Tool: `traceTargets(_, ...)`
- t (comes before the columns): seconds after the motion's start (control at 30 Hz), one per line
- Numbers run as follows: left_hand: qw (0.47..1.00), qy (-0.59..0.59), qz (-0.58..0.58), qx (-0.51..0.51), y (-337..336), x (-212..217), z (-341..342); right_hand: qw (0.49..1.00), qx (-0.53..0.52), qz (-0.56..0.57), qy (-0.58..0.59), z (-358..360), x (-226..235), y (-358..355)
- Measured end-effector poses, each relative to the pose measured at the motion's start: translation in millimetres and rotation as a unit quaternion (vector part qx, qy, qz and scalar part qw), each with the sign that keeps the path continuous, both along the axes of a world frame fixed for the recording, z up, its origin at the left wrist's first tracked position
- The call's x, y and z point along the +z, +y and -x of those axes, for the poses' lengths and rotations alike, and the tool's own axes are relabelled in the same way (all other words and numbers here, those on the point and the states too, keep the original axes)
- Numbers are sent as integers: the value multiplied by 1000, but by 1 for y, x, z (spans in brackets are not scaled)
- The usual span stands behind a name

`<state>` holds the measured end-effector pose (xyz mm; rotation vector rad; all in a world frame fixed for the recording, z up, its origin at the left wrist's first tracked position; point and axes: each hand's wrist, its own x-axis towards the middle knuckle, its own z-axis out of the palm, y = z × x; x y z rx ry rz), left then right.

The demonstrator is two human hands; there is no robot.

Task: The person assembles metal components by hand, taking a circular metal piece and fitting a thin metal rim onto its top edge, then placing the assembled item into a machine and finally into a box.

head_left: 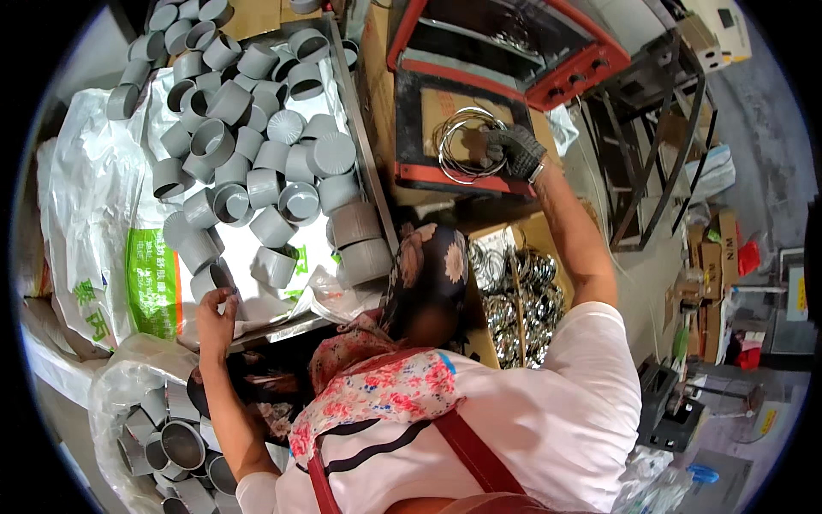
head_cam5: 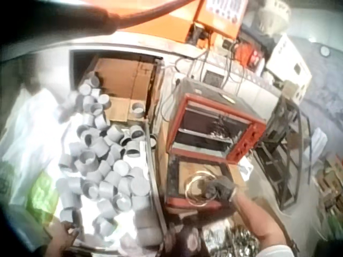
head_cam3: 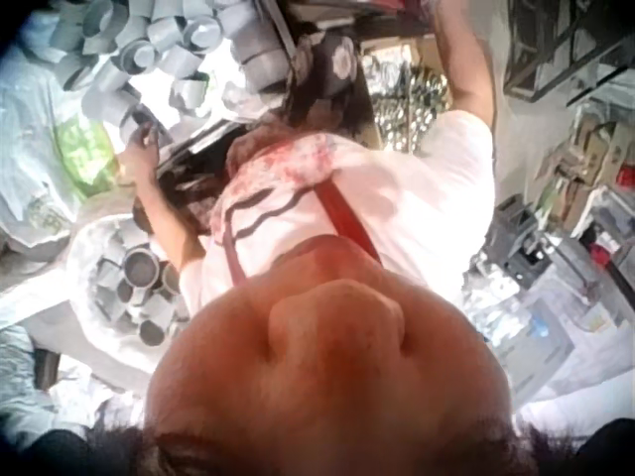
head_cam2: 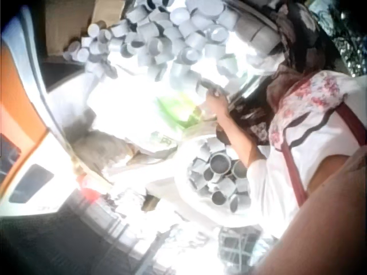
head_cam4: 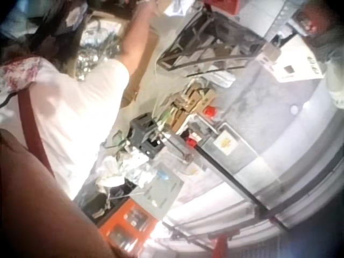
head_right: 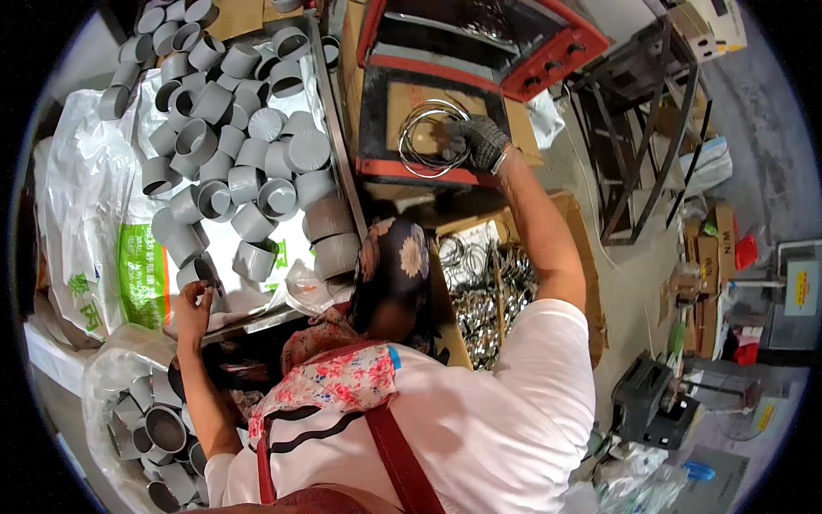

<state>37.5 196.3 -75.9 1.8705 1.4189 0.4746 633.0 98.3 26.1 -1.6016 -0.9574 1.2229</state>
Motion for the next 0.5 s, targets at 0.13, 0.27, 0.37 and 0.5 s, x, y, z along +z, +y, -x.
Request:
traceTargets(0.13, 998, -21, 38, 48, -9, 20, -2, 861, -5, 28, -508, -62, -41, 22)
traceTargets(0.27, 999, -3, 19, 26, -5, 9, 0, 709, 18, 75, -701, -86, -34, 37)
traceTargets(0.37, 999, 17, 40, 25, -7, 7, 5, 714, 52, 111, -690, -62, 16, 80)
traceTargets(0.5, 998, 39, 26, 33, -5, 15, -4, 603, 18, 135, -786, -84, 56, 146)
